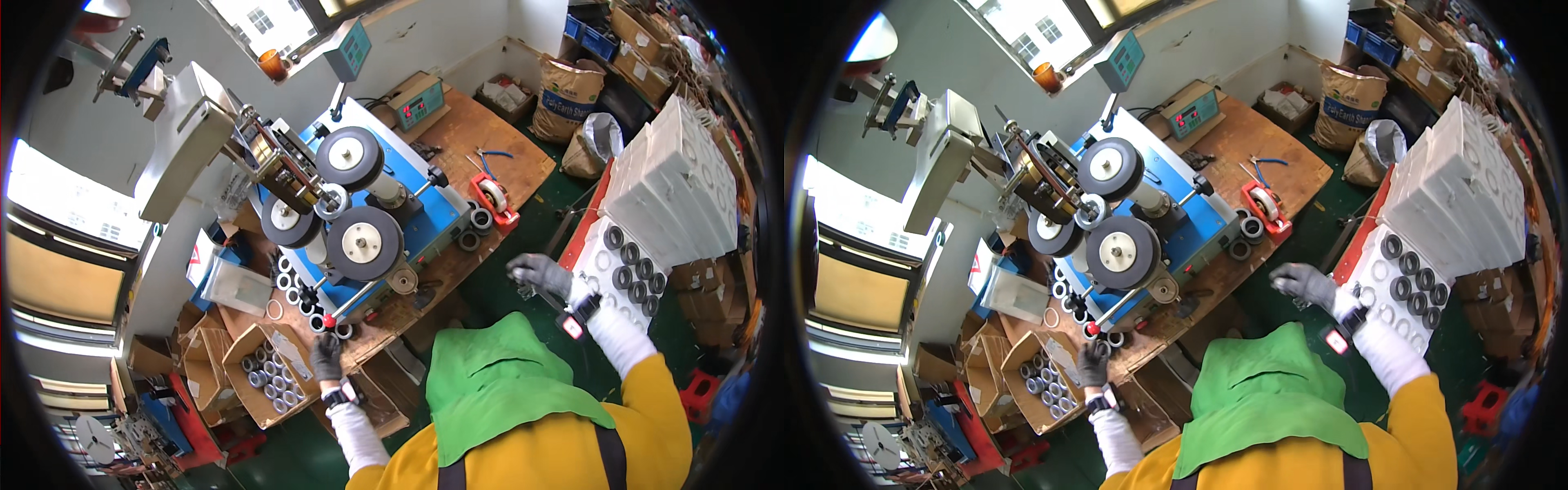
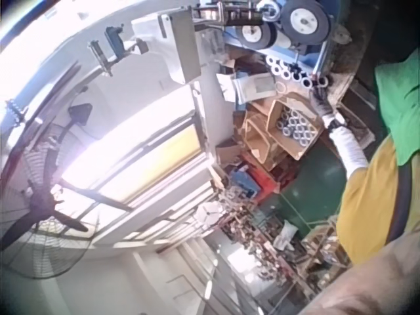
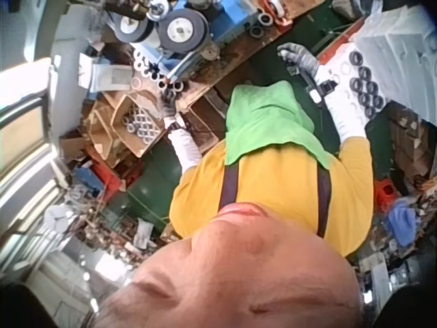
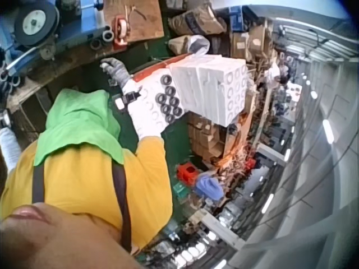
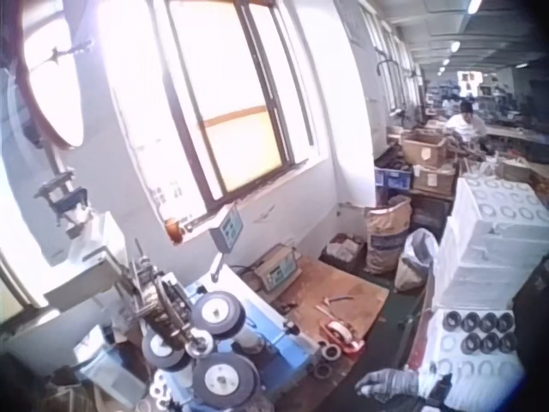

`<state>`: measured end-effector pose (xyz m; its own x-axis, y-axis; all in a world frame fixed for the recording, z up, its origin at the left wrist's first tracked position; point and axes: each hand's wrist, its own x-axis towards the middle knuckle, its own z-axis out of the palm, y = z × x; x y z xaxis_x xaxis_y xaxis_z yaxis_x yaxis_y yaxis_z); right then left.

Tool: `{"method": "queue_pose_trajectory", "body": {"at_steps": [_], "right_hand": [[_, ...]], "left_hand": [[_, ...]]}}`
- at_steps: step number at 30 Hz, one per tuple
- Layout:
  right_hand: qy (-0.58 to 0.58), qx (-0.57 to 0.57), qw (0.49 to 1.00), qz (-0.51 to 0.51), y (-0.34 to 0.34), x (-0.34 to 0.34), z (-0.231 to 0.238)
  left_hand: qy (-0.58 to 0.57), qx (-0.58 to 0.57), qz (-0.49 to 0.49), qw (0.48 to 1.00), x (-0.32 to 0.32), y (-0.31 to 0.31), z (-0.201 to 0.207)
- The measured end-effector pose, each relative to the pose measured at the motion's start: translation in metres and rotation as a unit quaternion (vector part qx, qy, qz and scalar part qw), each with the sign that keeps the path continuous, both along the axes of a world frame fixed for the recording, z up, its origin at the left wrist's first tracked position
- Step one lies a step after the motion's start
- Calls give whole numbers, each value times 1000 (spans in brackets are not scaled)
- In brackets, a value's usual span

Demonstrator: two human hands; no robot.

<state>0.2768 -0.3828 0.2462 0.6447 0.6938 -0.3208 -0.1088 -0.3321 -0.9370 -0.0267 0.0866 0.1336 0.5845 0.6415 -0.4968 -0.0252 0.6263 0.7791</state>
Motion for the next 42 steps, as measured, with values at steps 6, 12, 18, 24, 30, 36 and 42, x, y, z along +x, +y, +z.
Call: {"method": "queue_pose_trajectory", "body": {"at_steps": [6,12,18,24,30,36,42], "right_hand": [[-21,74,990,121,146,62,52],[-79,15,990,114,246,78,90],[-304,80,917,244,301,120,32],[-365,135,886,250,307,102,57],[-566,124,769,271,310,121,32],[47,101,973,204,310,109,39],[142,82,969,184,309,103,61]], "left_hand": [[204,543,-126,804,41,-34,125],[246,739,-264,568,80,-67,117],[392,685,-364,495,118,-43,118],[387,562,-539,493,130,-14,132],[343,449,-647,512,145,-3,128],[213,398,-657,604,56,-47,48],[345,357,-711,498,102,-154,162]]}}
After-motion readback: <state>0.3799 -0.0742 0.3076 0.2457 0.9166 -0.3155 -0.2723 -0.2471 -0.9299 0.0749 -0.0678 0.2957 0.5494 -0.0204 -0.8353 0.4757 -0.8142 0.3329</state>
